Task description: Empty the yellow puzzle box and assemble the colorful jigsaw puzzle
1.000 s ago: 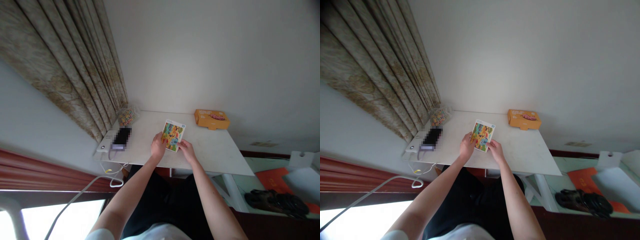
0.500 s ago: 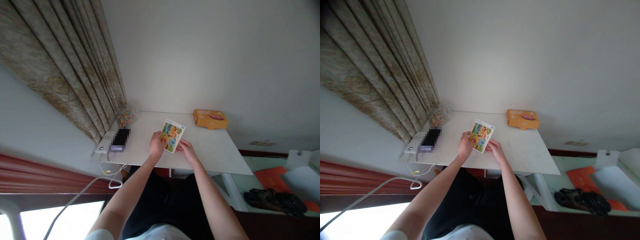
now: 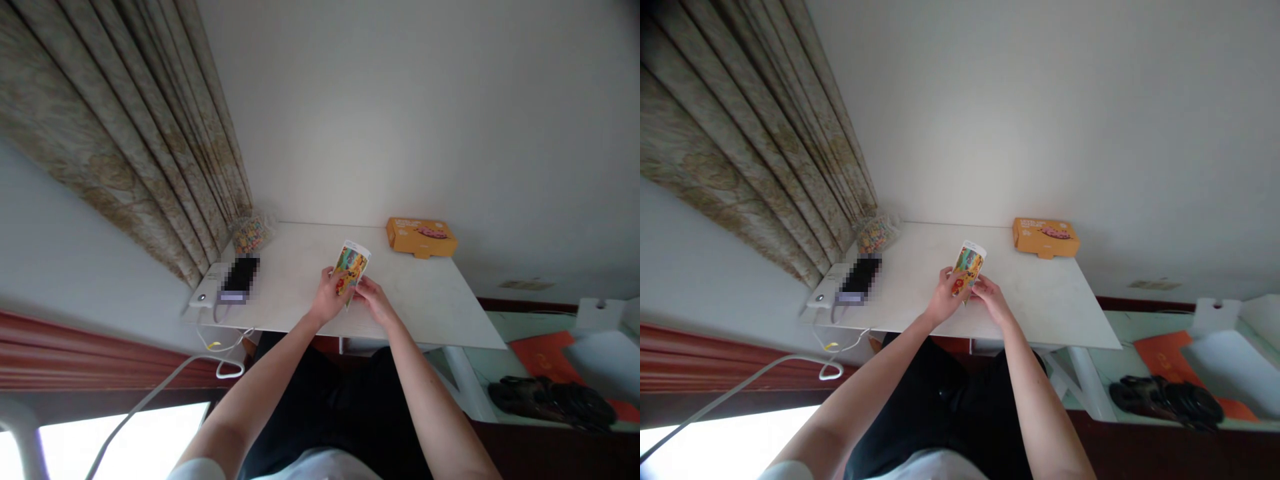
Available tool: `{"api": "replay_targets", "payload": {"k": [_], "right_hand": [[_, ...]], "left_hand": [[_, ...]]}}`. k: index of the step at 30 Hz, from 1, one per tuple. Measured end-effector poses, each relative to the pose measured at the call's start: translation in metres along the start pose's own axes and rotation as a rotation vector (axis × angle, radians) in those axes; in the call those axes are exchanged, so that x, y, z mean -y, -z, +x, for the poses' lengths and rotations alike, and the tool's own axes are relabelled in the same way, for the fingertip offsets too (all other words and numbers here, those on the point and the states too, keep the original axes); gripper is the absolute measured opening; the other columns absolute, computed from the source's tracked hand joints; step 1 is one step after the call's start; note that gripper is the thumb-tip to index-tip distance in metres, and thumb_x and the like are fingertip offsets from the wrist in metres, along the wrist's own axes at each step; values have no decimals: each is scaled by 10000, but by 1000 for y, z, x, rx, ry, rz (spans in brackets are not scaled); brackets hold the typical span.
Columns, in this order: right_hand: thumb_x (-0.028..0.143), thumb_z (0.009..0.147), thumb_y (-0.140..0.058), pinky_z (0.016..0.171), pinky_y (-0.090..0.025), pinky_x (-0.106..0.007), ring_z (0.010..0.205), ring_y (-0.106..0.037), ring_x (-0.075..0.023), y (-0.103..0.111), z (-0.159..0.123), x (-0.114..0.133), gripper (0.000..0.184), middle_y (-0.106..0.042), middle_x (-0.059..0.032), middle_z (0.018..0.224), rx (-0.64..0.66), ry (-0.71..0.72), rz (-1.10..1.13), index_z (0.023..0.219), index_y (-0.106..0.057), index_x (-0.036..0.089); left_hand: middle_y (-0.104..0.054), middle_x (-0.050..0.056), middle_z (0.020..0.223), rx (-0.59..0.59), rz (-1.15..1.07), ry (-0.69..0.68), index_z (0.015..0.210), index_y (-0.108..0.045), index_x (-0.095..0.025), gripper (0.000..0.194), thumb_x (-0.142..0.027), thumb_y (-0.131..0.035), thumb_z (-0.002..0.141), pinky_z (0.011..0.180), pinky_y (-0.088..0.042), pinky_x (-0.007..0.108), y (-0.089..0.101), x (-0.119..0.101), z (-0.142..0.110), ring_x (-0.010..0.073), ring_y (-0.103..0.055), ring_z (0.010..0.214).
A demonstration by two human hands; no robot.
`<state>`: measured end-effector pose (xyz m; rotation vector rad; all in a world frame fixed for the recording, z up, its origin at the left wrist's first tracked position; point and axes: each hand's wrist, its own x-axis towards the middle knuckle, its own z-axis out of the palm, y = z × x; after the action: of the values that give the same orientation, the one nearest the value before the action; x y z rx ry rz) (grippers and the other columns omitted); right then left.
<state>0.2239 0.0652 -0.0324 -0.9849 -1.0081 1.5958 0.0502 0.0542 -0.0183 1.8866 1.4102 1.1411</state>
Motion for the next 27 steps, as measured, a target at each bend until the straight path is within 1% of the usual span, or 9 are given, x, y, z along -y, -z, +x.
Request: {"api": "replay_targets", "payload": {"k": [3,5,8,13,18,21,27], "right_hand": [[547,614,-921,804,-591,-363,945,-729,-271,4,2,-4,628,-792,-54,1059,-7,6,8,1148,-757,261],[538,620,-919,804,-588,-350,938,-724,-259,6,3,-5,623,-790,-51,1055,-1,12,6,1156,-757,264],[551,627,-909,809,-587,-350,956,-720,-262,5,2,-3,627,-788,-53,1064,19,13,-13,1163,-758,262],[573,637,-899,837,-592,-376,981,-722,-280,3,0,2,612,-789,-65,1101,48,11,-5,1139,-773,246],[566,638,-905,833,-592,-384,950,-728,-277,2,-2,5,591,-795,-72,1074,66,0,5,1114,-785,236],[582,598,-918,818,-587,-384,929,-727,-281,1,-2,6,612,-799,-65,1025,60,-2,-6,1086,-791,237],[598,570,-922,789,-579,-382,923,-724,-288,1,-2,6,618,-800,-63,1023,40,-15,-20,1058,-794,240]], "left_hand": [[-462,144,1488,52,-54,-11,1322,-635,-232,525,-311,-815,835,1132,-481,472,-1,-1,0,288,-497,1385],[-437,148,1513,70,-82,-6,1316,-641,-225,566,-320,-853,800,1143,-472,470,0,0,1,299,-473,1415],[-417,147,1517,79,-122,14,1283,-662,-222,553,-319,-873,781,1146,-472,455,0,3,3,295,-494,1400],[-474,116,1449,82,-163,72,1215,-704,-241,548,-305,-919,715,1186,-435,497,1,8,7,311,-467,1428],[-513,131,1430,67,-180,99,1199,-718,-225,565,-295,-936,683,1190,-429,503,-1,11,9,324,-463,1430],[-533,141,1423,54,-188,107,1199,-712,-204,577,-297,-935,675,1179,-432,513,-3,12,9,318,-503,1393],[-585,112,1389,45,-200,87,1165,-723,-255,527,-269,-930,680,1142,-464,508,-3,11,10,292,-562,1324]]}}
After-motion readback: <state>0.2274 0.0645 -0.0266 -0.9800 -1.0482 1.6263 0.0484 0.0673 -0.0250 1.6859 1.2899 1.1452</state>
